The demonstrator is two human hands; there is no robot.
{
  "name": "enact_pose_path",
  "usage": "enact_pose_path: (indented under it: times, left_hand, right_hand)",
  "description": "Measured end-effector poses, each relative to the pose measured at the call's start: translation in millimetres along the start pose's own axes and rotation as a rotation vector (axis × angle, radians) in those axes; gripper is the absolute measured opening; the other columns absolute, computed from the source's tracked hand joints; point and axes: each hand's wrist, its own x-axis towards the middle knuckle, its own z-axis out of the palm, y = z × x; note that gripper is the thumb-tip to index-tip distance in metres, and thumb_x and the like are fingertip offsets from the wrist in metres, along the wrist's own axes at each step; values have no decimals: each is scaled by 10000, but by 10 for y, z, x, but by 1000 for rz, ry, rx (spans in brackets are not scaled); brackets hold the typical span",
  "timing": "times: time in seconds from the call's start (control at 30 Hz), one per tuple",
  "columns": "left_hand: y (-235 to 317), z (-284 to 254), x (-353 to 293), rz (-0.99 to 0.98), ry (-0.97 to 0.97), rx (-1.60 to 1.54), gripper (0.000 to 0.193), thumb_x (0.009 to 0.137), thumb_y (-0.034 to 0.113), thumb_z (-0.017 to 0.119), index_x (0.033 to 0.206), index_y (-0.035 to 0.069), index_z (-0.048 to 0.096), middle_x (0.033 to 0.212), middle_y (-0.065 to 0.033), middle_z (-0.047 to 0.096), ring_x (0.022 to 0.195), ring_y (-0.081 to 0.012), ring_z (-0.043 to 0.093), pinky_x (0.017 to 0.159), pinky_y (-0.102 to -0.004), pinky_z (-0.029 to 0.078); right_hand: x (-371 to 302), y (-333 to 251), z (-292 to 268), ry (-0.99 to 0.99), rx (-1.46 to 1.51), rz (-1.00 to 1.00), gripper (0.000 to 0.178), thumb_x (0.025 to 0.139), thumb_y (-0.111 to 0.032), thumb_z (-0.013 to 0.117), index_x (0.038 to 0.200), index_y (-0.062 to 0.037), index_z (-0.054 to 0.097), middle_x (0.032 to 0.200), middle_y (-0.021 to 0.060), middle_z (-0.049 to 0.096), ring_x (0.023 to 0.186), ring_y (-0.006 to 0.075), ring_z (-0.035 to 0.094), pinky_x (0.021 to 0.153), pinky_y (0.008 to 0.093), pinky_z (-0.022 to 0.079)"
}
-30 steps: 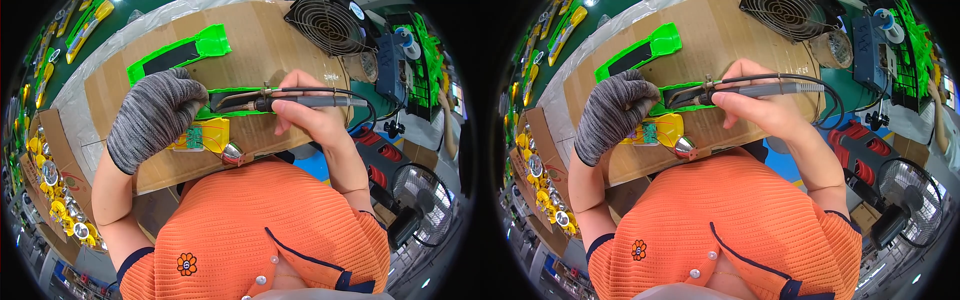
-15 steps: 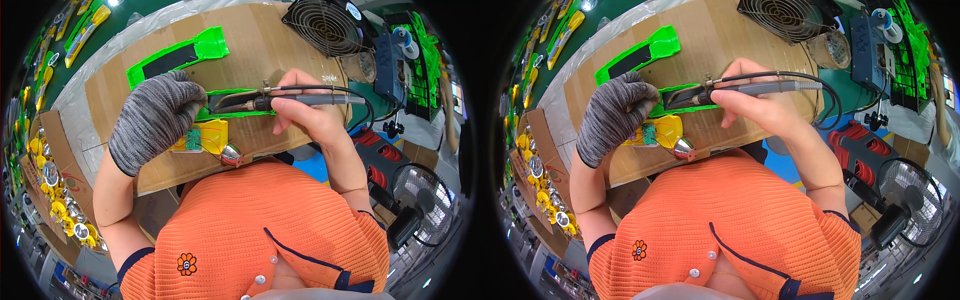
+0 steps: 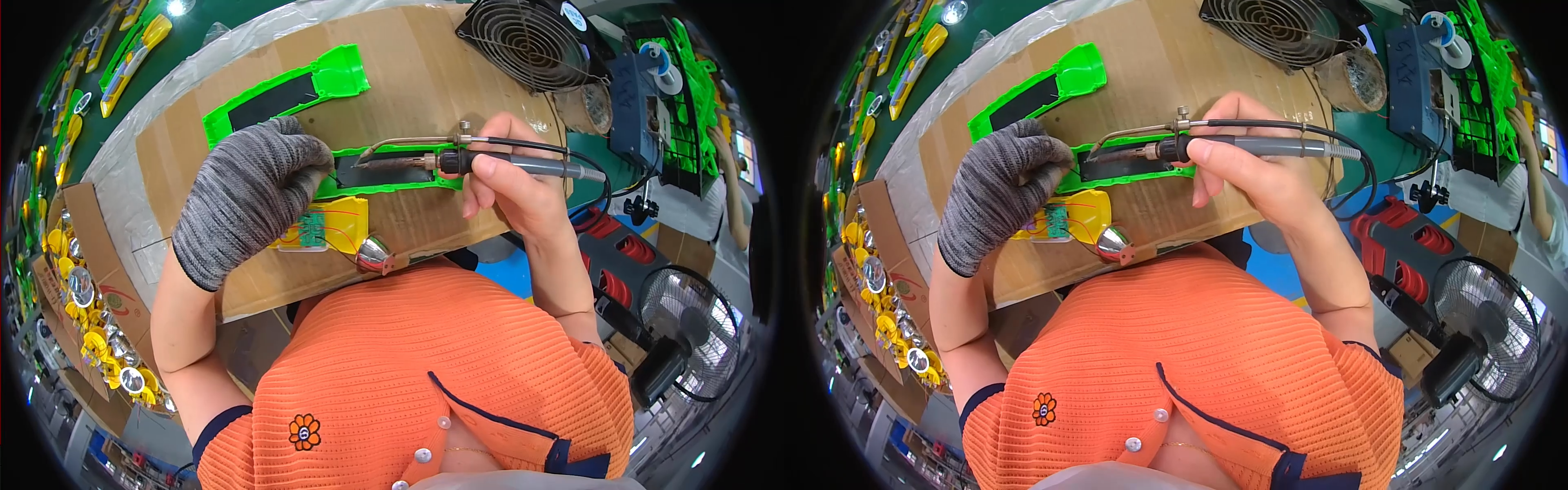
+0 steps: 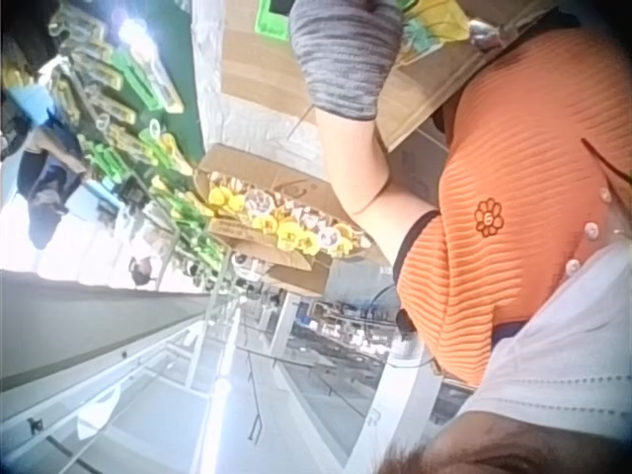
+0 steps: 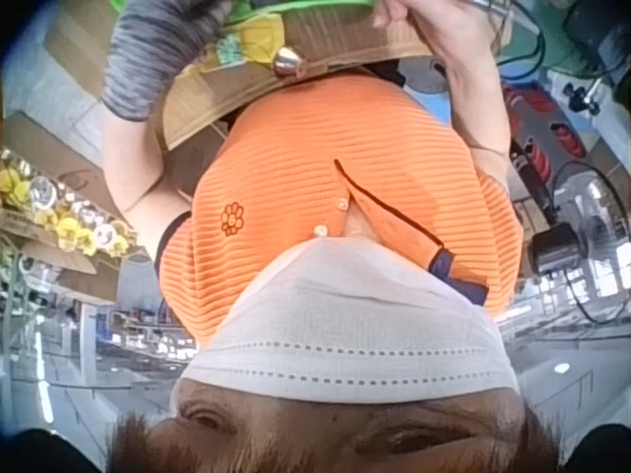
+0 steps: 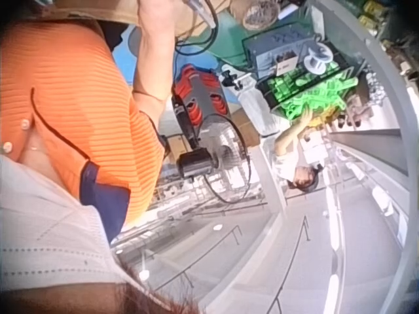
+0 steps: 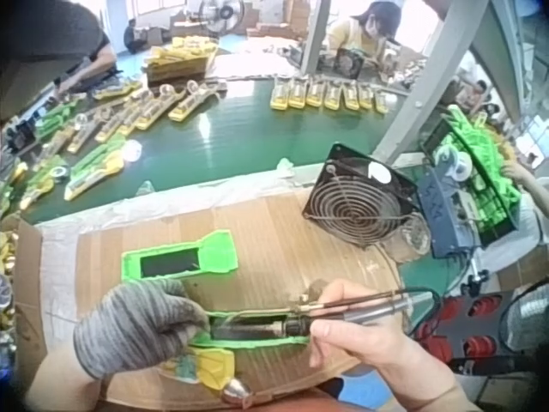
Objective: Soldering electronic components and wires onto PCBs within plastic housings.
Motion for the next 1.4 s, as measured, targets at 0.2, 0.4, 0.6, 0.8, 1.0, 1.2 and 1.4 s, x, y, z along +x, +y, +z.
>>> enact_pose_path:
  times: [0.2,0.4,0.6,0.8,1.0,1.2,1.4]
  left_hand:
    - [36,16,-26,-4,24,51,119,785,-4,718,900,25,707,794,-106,623,723,-272,638,665,-333,508]
    - [186,-78,-24,11,11,184,169,742,-4,726,903,43,702,793,-105,596,756,-290,606,695,-371,491]
    - [354,-75,-163,196,5,221,217,677,34,748,881,64,681,822,-88,582,857,-309,582,780,-421,464]
    - [342,98,-184,200,33,270,186,703,76,745,863,77,651,856,-89,603,912,-314,593,834,-436,450]
    - [515,369,-84,178,102,147,175,801,85,691,956,72,610,872,-122,622,881,-339,615,806,-434,472]
    - [569,459,128,-109,60,119,162,821,204,721,877,62,668,770,-131,660,732,-314,651,661,-396,515]
    - [672,341,347,-221,-101,177,219,828,291,710,815,78,663,704,-126,640,697,-313,642,639,-399,500]
  right_hand:
    - [-153,15,-89,51,-107,-116,172,901,-79,596,1006,-1,484,783,185,641,531,133,558,509,307,539]
    - [-270,66,-125,118,-60,-163,176,902,-85,594,1003,-6,473,823,220,656,522,125,545,505,283,525]
    - [-326,104,-118,71,83,-186,137,922,-12,589,1018,6,492,724,103,575,593,180,587,562,346,542]
    - [-359,200,-43,177,130,-145,114,960,-94,540,1043,-34,489,684,73,570,587,168,584,831,375,551]
    - [-338,342,140,265,250,-107,84,992,-164,512,993,-88,476,630,11,500,606,167,567,1047,450,438]
    - [-402,251,120,275,277,-160,102,988,-171,508,934,-102,456,628,12,480,603,167,557,1033,459,451]
    - [-420,151,-82,273,228,-277,85,979,-165,509,945,-89,494,605,9,461,563,157,539,987,457,482]
